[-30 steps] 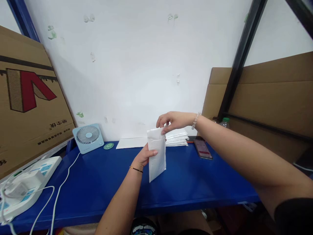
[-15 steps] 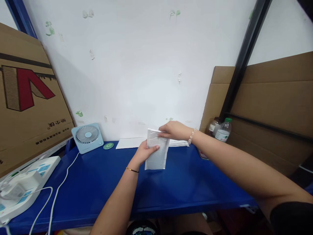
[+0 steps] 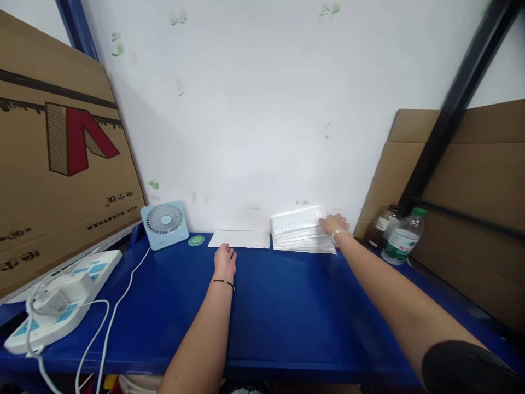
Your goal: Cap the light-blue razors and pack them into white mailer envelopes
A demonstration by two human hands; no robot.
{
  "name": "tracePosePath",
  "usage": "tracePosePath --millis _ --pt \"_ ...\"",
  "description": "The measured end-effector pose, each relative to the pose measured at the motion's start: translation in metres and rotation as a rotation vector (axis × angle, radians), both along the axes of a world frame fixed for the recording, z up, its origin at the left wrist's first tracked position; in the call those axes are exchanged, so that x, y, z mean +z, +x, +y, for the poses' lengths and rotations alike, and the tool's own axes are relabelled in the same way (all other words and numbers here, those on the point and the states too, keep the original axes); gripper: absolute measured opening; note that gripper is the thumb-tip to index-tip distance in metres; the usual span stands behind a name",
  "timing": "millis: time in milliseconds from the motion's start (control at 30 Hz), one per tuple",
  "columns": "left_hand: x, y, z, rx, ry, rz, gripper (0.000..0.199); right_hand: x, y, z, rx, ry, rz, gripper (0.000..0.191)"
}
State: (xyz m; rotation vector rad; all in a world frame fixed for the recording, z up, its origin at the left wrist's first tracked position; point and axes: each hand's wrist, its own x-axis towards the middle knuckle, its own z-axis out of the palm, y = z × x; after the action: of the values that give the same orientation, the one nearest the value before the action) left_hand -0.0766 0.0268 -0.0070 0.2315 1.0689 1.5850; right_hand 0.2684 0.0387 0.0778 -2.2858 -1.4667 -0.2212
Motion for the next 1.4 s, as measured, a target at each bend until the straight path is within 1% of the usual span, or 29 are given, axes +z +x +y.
tracePosePath --millis 67,100,167,233,300,367,400,433,467,500,533,567,600,667,700,733,800,900,967,1067,1167,1233,1267,1300,1400 --pt "-0.002 0.003 0.002 -0.009 -0.011 -0.023 0.011 -0.007 -0.014 0.003 -0.016 0.079 -0.075 0.054" --pt "-0.003 0.004 0.003 -0.014 -0.015 -0.032 0.012 -0.010 -0.023 0.004 0.010 0.126 -0.126 0.059" --pt "-0.004 0.004 0.004 -0.029 -0.020 -0.048 0.012 -0.015 -0.042 0.008 0.129 0.181 -0.247 0.063" --pt "-0.004 0.004 0.004 -0.046 -0.019 -0.062 0.012 -0.023 -0.058 0.012 0.281 0.110 -0.335 0.064" --pt "-0.005 0.003 0.004 -0.056 -0.016 -0.072 0.012 -0.032 -0.068 0.015 0.381 -0.058 -0.362 0.067" --pt "-0.006 0.003 0.003 -0.056 -0.016 -0.077 0.013 -0.040 -0.072 0.018 0.396 -0.208 -0.333 0.071" --pt "-0.006 0.003 0.004 -0.055 -0.017 -0.078 0.013 -0.042 -0.073 0.019 0.381 -0.244 -0.314 0.074" --pt "-0.006 0.003 0.004 -0.054 -0.018 -0.079 0.013 -0.043 -0.074 0.019 0.361 -0.239 -0.306 0.077" --pt "-0.007 0.003 0.005 -0.054 -0.019 -0.079 0.013 -0.044 -0.077 0.018 0.352 -0.195 -0.310 0.081" --pt "-0.007 0.004 0.006 -0.057 -0.019 -0.078 0.013 -0.045 -0.081 0.017 0.366 -0.130 -0.327 0.084" --pt "-0.007 0.005 0.007 -0.061 -0.020 -0.077 0.013 -0.046 -0.087 0.015 0.412 -0.060 -0.352 0.084" --pt "-0.008 0.006 0.007 -0.065 -0.021 -0.075 0.014 -0.047 -0.095 0.014 0.487 0.005 -0.380 0.082" --pt "-0.008 0.007 0.008 -0.069 -0.023 -0.073 0.014 -0.051 -0.105 0.012 0.600 0.039 -0.406 0.075" --pt "-0.008 0.008 0.008 -0.075 -0.028 -0.069 0.015 -0.061 -0.129 0.012 0.835 0.009 -0.446 0.061" --pt "-0.008 0.009 0.007 -0.078 -0.032 -0.068 0.016 -0.067 -0.141 0.013 0.898 -0.022 -0.462 0.058" --pt "-0.008 0.009 0.006 -0.080 -0.035 -0.068 0.016 -0.073 -0.152 0.014 0.910 -0.033 -0.473 0.053" --pt "-0.007 0.008 0.004 -0.086 -0.039 -0.075 0.018 -0.081 -0.171 0.018 0.879 -0.038 -0.477 0.037" --pt "-0.003 0.009 0.001 -0.098 -0.042 -0.098 0.020 -0.081 -0.186 0.016 0.876 -0.029 -0.485 0.026" --pt "-0.001 0.011 -0.001 -0.102 -0.043 -0.115 0.022 -0.078 -0.187 0.002 0.891 -0.004 -0.462 0.023" --pt "0.000 0.018 -0.004 -0.090 0.006 -0.172 0.024 -0.076 -0.172 -0.035 0.956 0.062 -0.367 0.020" --pt "-0.002 0.029 -0.008 -0.091 0.057 -0.283 0.028 -0.081 -0.142 -0.077 1.099 0.068 -0.311 0.024" --pt "-0.001 0.038 -0.013 -0.096 0.091 -0.296 0.029 -0.087 -0.117 -0.098 1.139 0.028 -0.229 0.030" --pt "0.001 0.044 -0.016 -0.095 0.142 -0.264 0.029 -0.091 -0.106 -0.105 1.123 0.014 -0.156 0.034" --pt "0.005 0.049 -0.020 -0.089 0.224 -0.210 0.031 -0.095 -0.095 -0.109 1.081 0.003 -0.063 0.042" --pt "0.019 0.065 -0.032 -0.094 0.512 -0.043 0.044 -0.108 -0.073 -0.111 0.915 -0.051 0.248 0.087"
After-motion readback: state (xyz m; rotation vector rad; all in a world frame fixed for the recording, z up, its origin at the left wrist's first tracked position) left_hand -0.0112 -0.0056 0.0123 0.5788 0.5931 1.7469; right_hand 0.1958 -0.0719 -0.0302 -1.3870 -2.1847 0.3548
